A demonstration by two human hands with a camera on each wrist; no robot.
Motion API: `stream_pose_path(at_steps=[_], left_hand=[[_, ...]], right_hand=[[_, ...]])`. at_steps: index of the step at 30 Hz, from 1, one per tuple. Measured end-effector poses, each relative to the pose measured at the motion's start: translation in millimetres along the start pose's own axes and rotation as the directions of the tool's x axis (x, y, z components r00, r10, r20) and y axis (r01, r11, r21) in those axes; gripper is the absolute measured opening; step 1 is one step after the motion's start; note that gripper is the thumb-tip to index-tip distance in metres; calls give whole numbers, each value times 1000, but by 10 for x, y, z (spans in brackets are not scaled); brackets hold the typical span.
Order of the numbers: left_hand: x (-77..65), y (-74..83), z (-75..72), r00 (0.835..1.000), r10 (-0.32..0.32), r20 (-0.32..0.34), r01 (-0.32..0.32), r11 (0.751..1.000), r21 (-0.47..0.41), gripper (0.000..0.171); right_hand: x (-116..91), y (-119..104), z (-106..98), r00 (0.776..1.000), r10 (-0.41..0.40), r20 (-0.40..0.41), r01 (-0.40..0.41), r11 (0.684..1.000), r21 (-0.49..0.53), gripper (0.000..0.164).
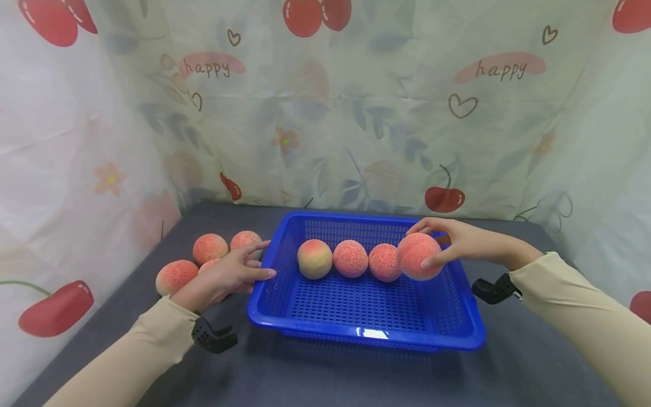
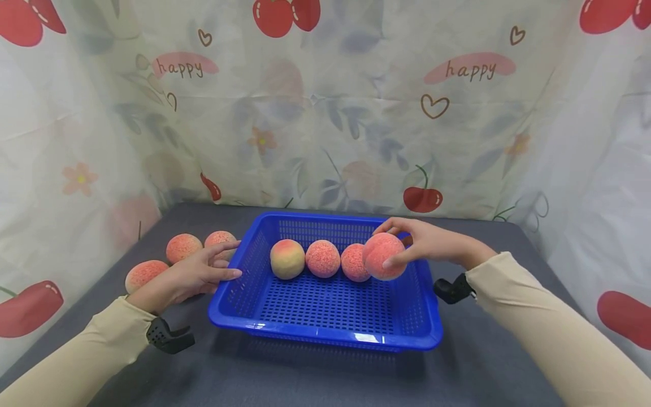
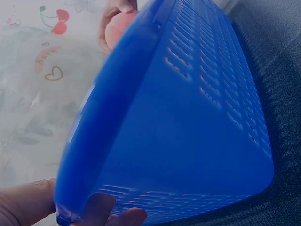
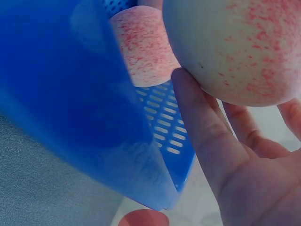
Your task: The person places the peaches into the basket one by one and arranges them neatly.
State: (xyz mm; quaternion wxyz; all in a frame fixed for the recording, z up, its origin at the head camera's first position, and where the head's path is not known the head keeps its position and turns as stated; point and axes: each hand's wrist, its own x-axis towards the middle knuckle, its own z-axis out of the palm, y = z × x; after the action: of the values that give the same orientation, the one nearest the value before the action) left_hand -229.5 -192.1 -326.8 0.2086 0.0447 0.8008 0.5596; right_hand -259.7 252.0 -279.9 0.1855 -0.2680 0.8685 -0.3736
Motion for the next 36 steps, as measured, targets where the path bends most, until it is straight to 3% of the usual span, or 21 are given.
stream_pose_path(at_steps=[7, 13, 21, 26, 36], left_hand=[[-2, 7, 4, 1000, -3, -3, 3, 1000, 8, 81], [-13, 23, 9, 1000, -2, -2, 2, 1000, 6, 80], [-16, 26, 11, 1000, -5, -2, 5, 1000, 3, 81], [-16, 26, 17, 1000, -4, -5, 4, 1000, 13, 82], [-20, 31, 12, 1000, -5, -1, 5, 1000, 10, 80]], right_hand=[[81, 1, 34, 995, 47, 84, -42, 998, -54, 55], [142, -43, 42, 984, 83, 159, -75, 996, -56, 60], [233, -96, 54, 961, 147, 233, -116, 983, -141, 62], [288, -136, 71, 934, 175, 312, -128, 978, -165, 64], [409, -173, 162, 855, 226, 467, -169, 972, -162, 62]])
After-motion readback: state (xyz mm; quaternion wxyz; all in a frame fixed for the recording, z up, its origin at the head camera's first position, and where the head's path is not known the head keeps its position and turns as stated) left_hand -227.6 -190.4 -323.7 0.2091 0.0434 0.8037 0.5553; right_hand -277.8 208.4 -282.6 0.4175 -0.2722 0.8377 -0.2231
